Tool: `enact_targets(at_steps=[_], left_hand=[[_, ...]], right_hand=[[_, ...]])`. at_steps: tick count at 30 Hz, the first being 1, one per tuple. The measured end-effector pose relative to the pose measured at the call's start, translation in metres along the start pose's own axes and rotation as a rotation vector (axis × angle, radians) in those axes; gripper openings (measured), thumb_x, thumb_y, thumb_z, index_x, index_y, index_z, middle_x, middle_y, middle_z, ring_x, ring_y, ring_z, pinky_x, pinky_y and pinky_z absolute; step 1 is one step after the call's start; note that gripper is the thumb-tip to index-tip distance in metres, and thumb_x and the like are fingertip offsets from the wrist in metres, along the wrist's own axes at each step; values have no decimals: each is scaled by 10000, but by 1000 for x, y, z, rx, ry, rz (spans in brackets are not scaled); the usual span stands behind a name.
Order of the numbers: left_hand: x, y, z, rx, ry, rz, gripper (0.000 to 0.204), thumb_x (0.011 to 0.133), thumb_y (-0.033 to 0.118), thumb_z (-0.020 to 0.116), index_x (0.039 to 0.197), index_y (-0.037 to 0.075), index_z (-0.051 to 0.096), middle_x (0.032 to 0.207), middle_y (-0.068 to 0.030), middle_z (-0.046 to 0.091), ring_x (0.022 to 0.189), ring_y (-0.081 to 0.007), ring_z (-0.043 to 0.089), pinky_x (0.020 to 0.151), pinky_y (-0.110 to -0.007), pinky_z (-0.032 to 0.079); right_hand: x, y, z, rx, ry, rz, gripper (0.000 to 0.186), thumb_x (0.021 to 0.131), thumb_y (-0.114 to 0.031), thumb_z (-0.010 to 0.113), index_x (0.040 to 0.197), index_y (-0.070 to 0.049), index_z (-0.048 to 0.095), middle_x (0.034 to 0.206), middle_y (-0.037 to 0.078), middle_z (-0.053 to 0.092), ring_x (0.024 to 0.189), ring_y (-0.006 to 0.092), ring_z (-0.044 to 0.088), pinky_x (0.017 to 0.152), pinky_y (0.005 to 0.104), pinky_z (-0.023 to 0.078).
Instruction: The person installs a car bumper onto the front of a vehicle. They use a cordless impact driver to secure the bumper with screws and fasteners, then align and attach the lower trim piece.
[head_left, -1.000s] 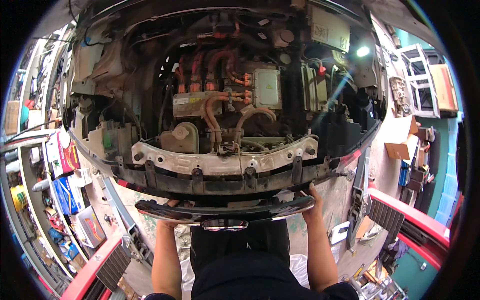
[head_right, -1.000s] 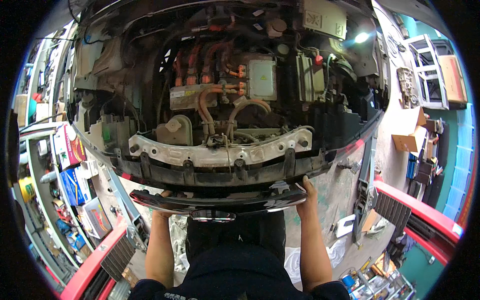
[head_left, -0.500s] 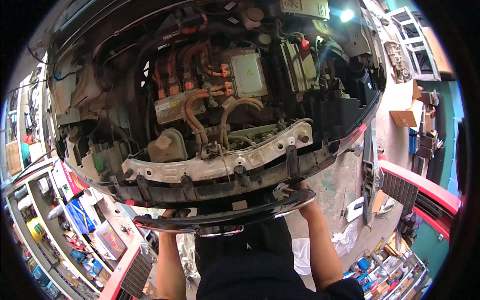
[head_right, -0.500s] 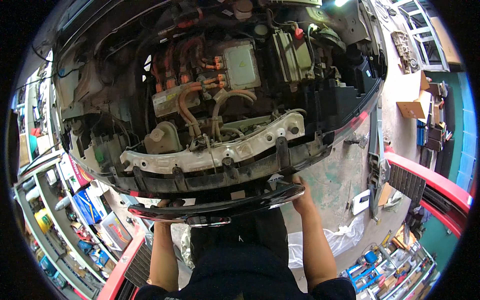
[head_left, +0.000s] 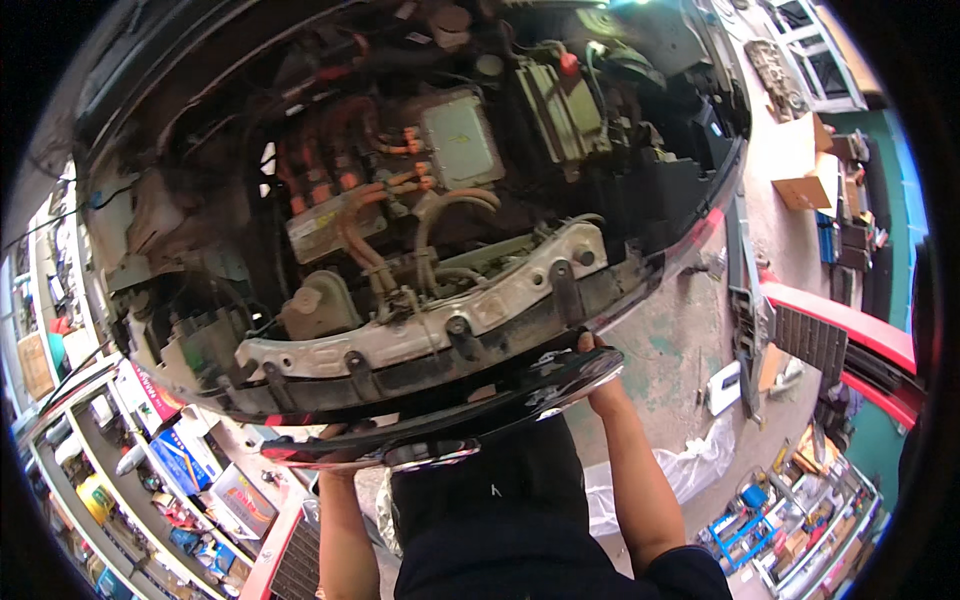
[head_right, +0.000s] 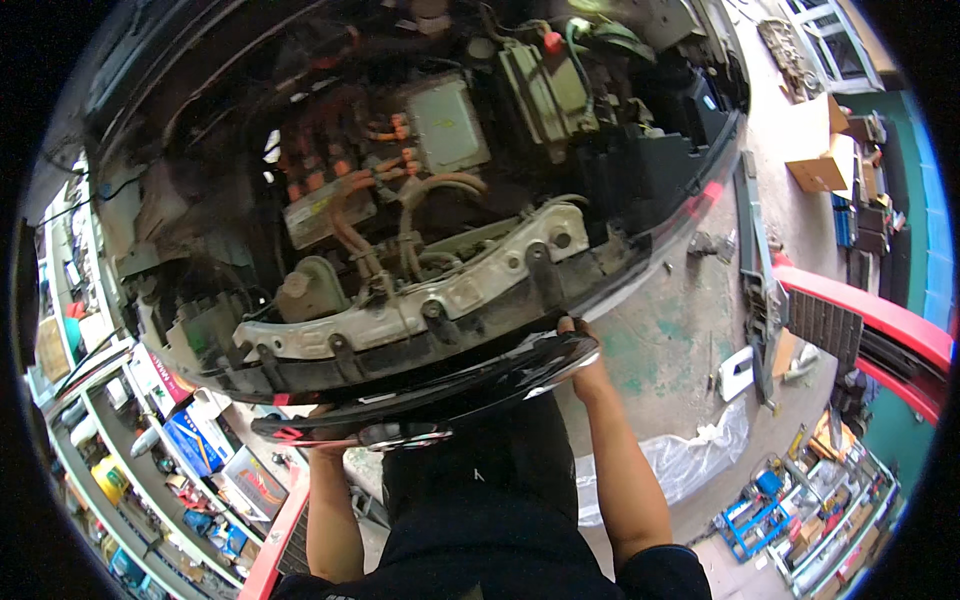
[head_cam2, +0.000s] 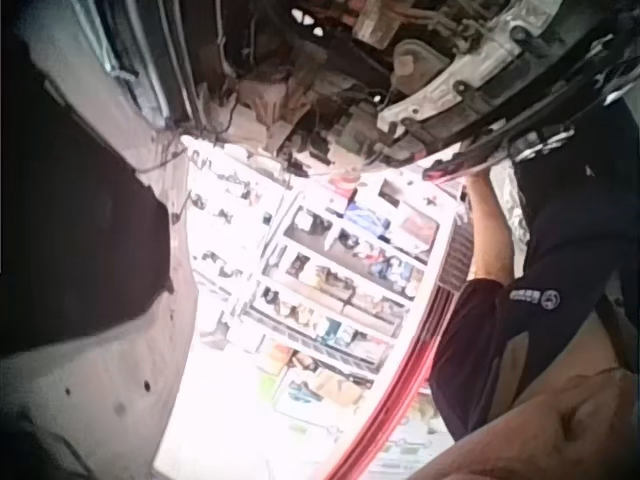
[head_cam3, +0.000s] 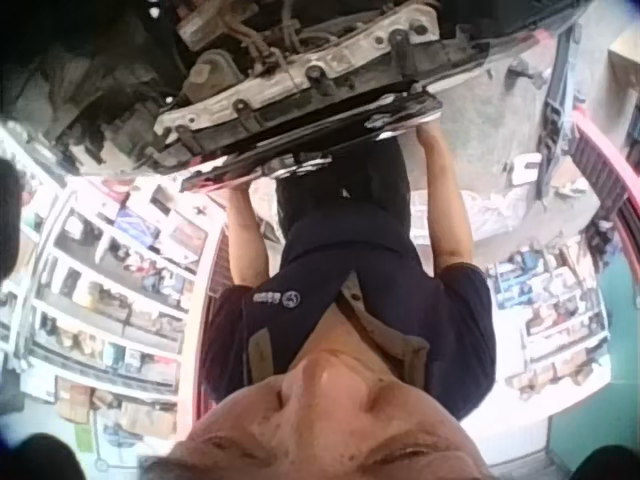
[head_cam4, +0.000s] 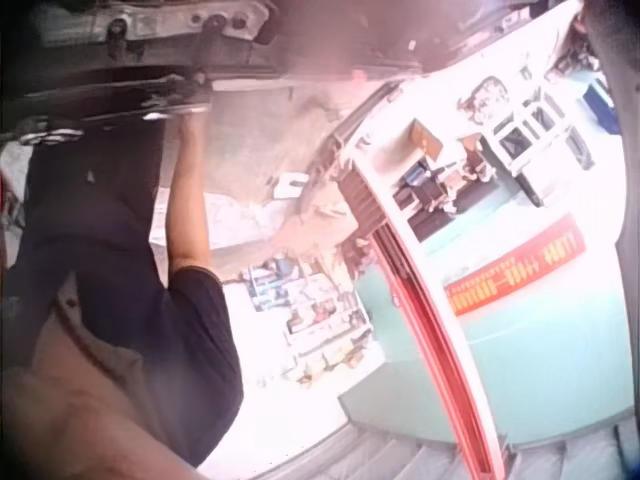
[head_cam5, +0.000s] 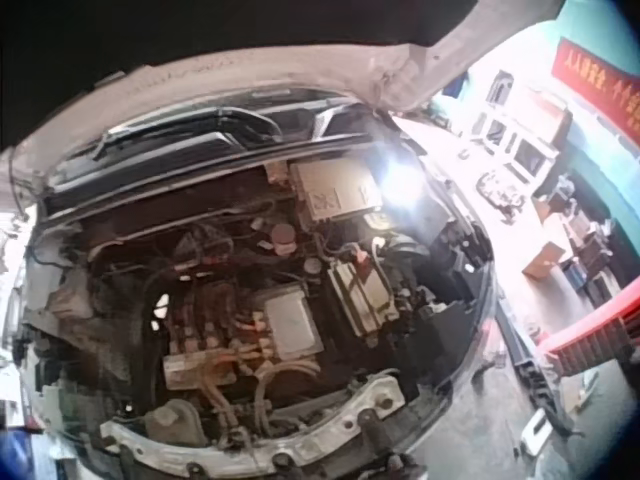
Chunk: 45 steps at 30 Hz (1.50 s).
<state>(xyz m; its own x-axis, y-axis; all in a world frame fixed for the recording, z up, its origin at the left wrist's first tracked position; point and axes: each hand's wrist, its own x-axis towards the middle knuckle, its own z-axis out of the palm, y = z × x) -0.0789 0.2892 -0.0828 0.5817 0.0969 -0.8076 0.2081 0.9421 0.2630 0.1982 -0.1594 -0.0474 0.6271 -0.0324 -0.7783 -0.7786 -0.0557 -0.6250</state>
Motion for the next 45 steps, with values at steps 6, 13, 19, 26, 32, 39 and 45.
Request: enact_targets(at_steps=[6,13,19,26,32,39,45], left_hand=[[17,4,-49,643,-201,251,416,931,255,706,1290,51,652,1260,-144,703,1116,-302,667,1066,-520,504],[-13,14,13,222,49,135,377,1018,275,600,1333,68,619,1311,-117,679,1157,-296,651,1053,-464,526],[-26,8,34,-115,139,383,513,1074,364,487,1497,74,497,1505,-95,568,1368,-292,538,1216,-434,384],[-41,36,36,-5,273,404,427,1056,357,560,1339,45,626,1346,-117,676,1201,-275,654,1062,-425,519],[-41,27,70,-67,301,437,106,1007,252,711,1024,155,674,910,12,698,835,-163,673,729,-348,567],[-19,21,54,-102,251,409,253,1052,265,603,1212,78,665,1003,-39,719,914,-197,705,804,-364,588],[-12,18,33,-136,91,422,180,1041,192,597,1161,73,659,1023,-47,701,925,-202,688,787,-363,573]], right_hand=[[4,3,1,10,-1,19,454,1031,-534,611,1128,-100,706,1026,4,708,927,139,639,817,324,517],[15,25,-5,125,-62,29,542,1029,-546,583,1410,-162,587,1305,11,678,1167,185,633,940,372,507],[39,43,-35,133,-120,-1,518,1048,-412,537,1505,-174,488,1459,45,594,1286,251,595,1080,434,479],[33,42,-33,253,-379,20,465,1052,-373,479,1433,-113,541,1434,98,599,1300,325,571,1148,502,454],[16,29,-6,580,-436,162,804,961,-665,598,1570,-172,417,1613,103,419,1428,377,424,1192,574,361],[-1,-9,31,385,-341,34,1067,803,-828,647,1569,-123,411,1593,131,445,1454,385,399,1207,569,351],[11,7,6,252,-249,45,952,882,-816,562,1509,-105,469,1498,152,539,1347,376,528,1146,586,419]])
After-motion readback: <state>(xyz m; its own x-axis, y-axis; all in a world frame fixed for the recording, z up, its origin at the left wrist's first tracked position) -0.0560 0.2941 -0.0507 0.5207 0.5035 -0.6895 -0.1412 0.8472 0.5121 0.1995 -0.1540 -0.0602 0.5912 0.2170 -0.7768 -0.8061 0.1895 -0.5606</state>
